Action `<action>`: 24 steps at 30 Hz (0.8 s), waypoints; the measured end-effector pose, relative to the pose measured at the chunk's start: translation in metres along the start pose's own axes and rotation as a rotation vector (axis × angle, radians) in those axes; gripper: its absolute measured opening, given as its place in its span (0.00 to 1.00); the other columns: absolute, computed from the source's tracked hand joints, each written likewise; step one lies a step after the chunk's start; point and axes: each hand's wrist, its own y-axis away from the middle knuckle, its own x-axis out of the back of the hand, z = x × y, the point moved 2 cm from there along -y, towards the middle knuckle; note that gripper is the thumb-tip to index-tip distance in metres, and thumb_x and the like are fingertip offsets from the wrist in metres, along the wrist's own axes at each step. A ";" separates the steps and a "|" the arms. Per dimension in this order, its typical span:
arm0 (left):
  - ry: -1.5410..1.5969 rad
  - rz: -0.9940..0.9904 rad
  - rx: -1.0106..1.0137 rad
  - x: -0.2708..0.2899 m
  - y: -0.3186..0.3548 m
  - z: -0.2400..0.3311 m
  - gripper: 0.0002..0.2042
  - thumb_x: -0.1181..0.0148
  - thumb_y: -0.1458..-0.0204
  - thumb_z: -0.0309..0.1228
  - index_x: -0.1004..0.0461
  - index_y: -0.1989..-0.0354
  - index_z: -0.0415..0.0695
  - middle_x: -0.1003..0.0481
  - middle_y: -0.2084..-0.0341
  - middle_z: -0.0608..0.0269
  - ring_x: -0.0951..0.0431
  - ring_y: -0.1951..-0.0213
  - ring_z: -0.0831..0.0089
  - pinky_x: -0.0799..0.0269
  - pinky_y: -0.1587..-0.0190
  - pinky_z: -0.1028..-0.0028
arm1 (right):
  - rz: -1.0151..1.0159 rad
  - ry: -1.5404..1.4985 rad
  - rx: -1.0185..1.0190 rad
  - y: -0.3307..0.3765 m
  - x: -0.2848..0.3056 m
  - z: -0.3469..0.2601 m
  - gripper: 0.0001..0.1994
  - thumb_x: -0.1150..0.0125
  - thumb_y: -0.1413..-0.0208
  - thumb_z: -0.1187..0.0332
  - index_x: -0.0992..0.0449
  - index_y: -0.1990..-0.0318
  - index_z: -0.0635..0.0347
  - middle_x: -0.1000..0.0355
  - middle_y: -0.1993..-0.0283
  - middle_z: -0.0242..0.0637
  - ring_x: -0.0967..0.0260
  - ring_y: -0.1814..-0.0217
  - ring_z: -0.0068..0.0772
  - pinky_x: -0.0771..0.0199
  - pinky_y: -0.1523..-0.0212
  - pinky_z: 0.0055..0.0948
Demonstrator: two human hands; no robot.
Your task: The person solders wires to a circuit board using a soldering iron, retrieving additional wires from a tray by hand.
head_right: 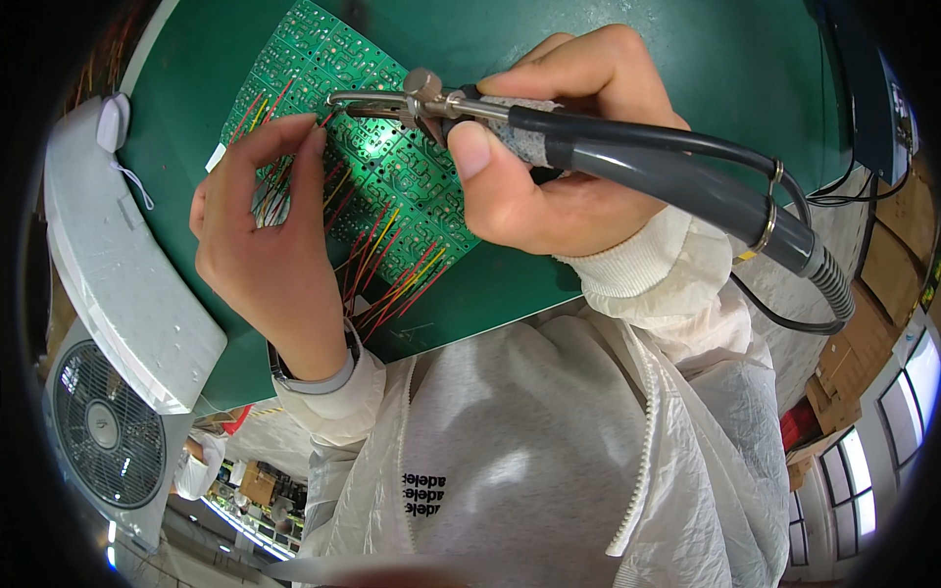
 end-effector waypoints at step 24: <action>-0.061 0.018 -0.063 0.000 0.000 -0.003 0.07 0.40 0.63 0.25 0.26 0.72 0.47 0.27 0.79 0.70 0.30 0.74 0.76 0.41 0.62 0.78 | -0.064 0.094 -0.014 -0.003 -0.004 -0.007 0.14 0.40 0.59 0.69 0.39 0.71 0.66 0.36 0.81 0.39 0.41 0.82 0.20 0.39 0.81 0.16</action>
